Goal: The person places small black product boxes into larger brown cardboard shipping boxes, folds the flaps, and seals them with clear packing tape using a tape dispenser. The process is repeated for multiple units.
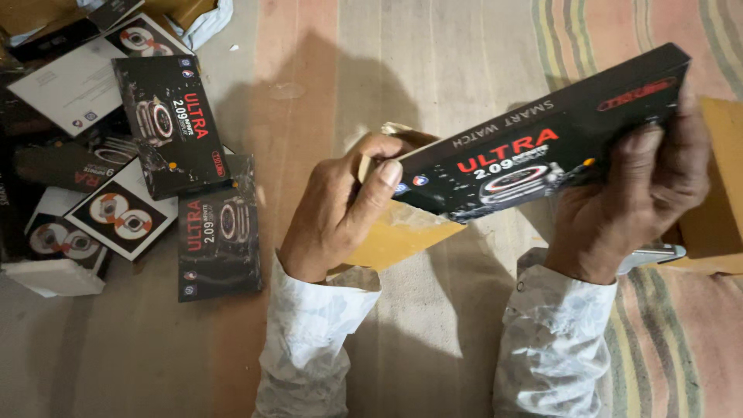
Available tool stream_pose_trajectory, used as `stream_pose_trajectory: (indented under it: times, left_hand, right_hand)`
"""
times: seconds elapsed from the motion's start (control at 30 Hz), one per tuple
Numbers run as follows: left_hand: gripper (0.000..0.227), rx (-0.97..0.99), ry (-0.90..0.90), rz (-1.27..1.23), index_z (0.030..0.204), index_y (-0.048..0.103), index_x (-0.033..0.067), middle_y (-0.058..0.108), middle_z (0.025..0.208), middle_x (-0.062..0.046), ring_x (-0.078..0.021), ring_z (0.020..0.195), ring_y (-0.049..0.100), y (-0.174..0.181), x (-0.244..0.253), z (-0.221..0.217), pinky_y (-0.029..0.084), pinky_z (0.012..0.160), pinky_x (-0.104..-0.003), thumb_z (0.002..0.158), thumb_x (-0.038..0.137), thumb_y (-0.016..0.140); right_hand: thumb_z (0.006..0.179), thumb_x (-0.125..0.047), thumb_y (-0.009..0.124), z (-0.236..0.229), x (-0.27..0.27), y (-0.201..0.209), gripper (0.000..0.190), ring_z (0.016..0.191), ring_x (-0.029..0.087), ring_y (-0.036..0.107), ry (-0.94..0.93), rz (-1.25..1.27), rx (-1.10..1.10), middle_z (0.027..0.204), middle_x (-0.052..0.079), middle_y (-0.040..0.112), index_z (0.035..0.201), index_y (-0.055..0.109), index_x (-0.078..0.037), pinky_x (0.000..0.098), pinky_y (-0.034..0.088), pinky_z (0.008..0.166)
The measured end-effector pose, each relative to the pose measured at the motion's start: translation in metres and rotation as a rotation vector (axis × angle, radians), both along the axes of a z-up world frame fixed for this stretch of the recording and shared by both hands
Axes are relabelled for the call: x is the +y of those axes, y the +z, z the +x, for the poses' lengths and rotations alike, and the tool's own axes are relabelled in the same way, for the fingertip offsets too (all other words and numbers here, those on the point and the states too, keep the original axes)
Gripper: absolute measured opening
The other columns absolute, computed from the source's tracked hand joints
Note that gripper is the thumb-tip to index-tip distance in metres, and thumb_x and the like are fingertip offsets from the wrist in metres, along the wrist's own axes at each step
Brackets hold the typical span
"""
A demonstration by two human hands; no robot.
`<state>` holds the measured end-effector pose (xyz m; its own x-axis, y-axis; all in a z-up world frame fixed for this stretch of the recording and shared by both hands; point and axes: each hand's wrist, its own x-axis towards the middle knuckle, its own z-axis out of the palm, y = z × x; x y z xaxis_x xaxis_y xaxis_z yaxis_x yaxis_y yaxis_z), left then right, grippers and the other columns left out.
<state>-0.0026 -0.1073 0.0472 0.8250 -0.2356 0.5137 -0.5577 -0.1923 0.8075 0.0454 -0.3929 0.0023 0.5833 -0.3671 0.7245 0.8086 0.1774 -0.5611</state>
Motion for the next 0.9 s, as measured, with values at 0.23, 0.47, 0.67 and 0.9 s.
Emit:
stream_pose_trajectory:
  times: [0.23, 0.47, 0.67, 0.9]
  left_hand:
    - [0.033, 0.236, 0.014, 0.132, 0.117, 0.068, 0.0062, 0.06, 0.07, -0.015, -0.0198, 0.06, 0.062, -0.006, -0.007, -0.004, 0.048, 0.062, -0.034, 0.105, 0.027, 0.046]
    - [0.04, -0.029, 0.368, -0.118, 0.117, 0.065, 0.0054, 0.073, 0.103, -0.007, -0.015, 0.092, 0.069, -0.026, 0.024, 0.021, 0.054, 0.082, -0.032, 0.115, 0.04, 0.046]
    - [0.033, -0.028, 0.404, -0.27, 0.122, 0.057, 0.0039, 0.07, 0.105, -0.006, -0.0126, 0.096, 0.066, -0.034, 0.026, 0.025, 0.055, 0.088, -0.029, 0.109, 0.034, 0.06]
    - [0.015, -0.129, 0.374, -0.481, 0.11, 0.058, 0.0016, 0.055, 0.09, -0.001, -0.0061, 0.081, 0.048, -0.037, -0.006, 0.021, 0.044, 0.074, -0.022, 0.113, 0.016, 0.063]
  right_hand:
    - [0.11, -0.015, 0.078, -0.035, 0.029, 0.028, 0.021, 0.108, 0.016, 0.065, 0.004, -0.28, 0.061, 0.121, 0.008, 0.067, 0.129, 0.074, -0.005, 0.0318, 0.056, 0.101]
    - [0.097, -0.031, 0.079, -0.018, 0.092, 0.005, 0.053, 0.146, 0.025, 0.046, 0.364, -0.685, 0.171, 0.16, 0.011, 0.033, 0.142, 0.059, -0.013, 0.0451, 0.05, 0.121]
    - [0.096, -0.009, 0.084, -0.017, 0.127, -0.006, 0.086, 0.151, 0.032, 0.046, 0.431, -0.313, 0.278, 0.166, 0.016, 0.035, 0.16, 0.027, -0.013, 0.0473, 0.053, 0.121]
    - [0.102, -0.003, 0.077, -0.019, 0.117, -0.011, 0.035, 0.147, 0.029, 0.047, 0.102, -0.392, 0.083, 0.16, 0.011, 0.036, 0.13, 0.056, -0.008, 0.0441, 0.045, 0.126]
